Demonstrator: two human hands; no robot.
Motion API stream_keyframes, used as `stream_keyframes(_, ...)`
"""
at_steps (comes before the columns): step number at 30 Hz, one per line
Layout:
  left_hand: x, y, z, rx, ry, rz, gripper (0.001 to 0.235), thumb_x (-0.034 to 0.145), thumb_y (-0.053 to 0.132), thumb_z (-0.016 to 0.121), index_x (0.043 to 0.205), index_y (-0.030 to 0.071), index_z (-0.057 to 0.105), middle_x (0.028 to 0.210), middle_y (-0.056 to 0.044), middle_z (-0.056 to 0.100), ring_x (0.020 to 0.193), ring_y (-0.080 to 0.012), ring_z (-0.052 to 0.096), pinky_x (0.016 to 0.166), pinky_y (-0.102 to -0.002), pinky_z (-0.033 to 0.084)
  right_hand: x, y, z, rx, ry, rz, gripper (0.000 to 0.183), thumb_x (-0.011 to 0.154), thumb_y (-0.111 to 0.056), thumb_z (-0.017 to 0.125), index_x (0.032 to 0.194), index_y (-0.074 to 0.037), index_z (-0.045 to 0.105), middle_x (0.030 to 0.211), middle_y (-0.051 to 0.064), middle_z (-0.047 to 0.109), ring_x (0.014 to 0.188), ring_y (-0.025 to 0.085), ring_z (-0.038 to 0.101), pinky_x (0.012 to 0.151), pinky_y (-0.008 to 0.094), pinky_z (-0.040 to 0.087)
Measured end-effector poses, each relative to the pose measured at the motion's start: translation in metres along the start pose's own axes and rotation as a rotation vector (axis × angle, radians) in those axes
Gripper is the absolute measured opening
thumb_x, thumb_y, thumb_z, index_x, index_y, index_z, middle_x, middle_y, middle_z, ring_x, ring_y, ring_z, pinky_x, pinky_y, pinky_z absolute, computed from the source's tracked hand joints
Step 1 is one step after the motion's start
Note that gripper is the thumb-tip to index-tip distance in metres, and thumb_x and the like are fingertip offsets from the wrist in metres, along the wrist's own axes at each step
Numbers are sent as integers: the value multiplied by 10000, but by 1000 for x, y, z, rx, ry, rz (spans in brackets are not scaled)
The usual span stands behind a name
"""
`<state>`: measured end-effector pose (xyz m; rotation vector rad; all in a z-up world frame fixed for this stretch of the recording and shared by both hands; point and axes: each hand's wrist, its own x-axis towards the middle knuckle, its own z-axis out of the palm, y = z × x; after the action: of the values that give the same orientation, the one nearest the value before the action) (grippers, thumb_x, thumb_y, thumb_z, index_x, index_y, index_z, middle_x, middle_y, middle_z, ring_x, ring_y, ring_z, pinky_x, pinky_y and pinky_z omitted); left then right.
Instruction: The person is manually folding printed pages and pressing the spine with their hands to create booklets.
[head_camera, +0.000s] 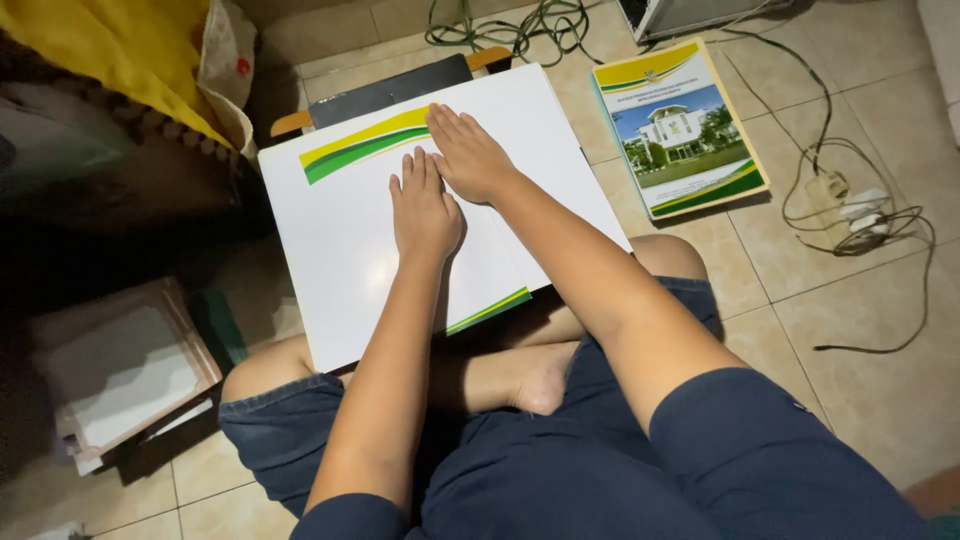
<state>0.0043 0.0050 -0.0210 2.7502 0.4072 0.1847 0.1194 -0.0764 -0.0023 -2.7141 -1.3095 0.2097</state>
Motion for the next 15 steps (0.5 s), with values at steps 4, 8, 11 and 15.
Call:
stream_keyframes(4,2,-2,-1,-12,13,2,616,976,188,370,1568,16,392,1665,-142,333,1550,-294,276,1247,-497,212,4,-2,-2,-14,4,11,634,1083,-364,213,1634,-50,196,1717,122,162,1593,231,122,1307,396,77)
stream_keyframes(8,5,-4,4,-29,27,-3,596,995,212,342,1556,24,416,1660,-131,347,1548,-281,285,1247,-486,211,-23,-11,-7,43,-9,53,629,1091,-353,235,1631,-32,207,1715,138,152,1591,242,127,1306,395,77)
stream_keyframes(11,3,-5,9,-15,33,7,601,994,235,367,1550,14,419,1651,-142,357,1540,-295,294,1242,-499,217,-57,-25,-13,77,-42,68,621,1091,-333,235,1631,-29,199,1713,140,157,1590,237,134,1304,393,73)
stream_keyframes(15,3,-5,9,-11,64,29,615,970,223,408,1541,-6,425,1634,-170,379,1529,-319,316,1230,-523,228,-63,-25,-12,58,-41,60,614,1097,-323,246,1632,-26,199,1710,148,172,1588,248,151,1302,404,83)
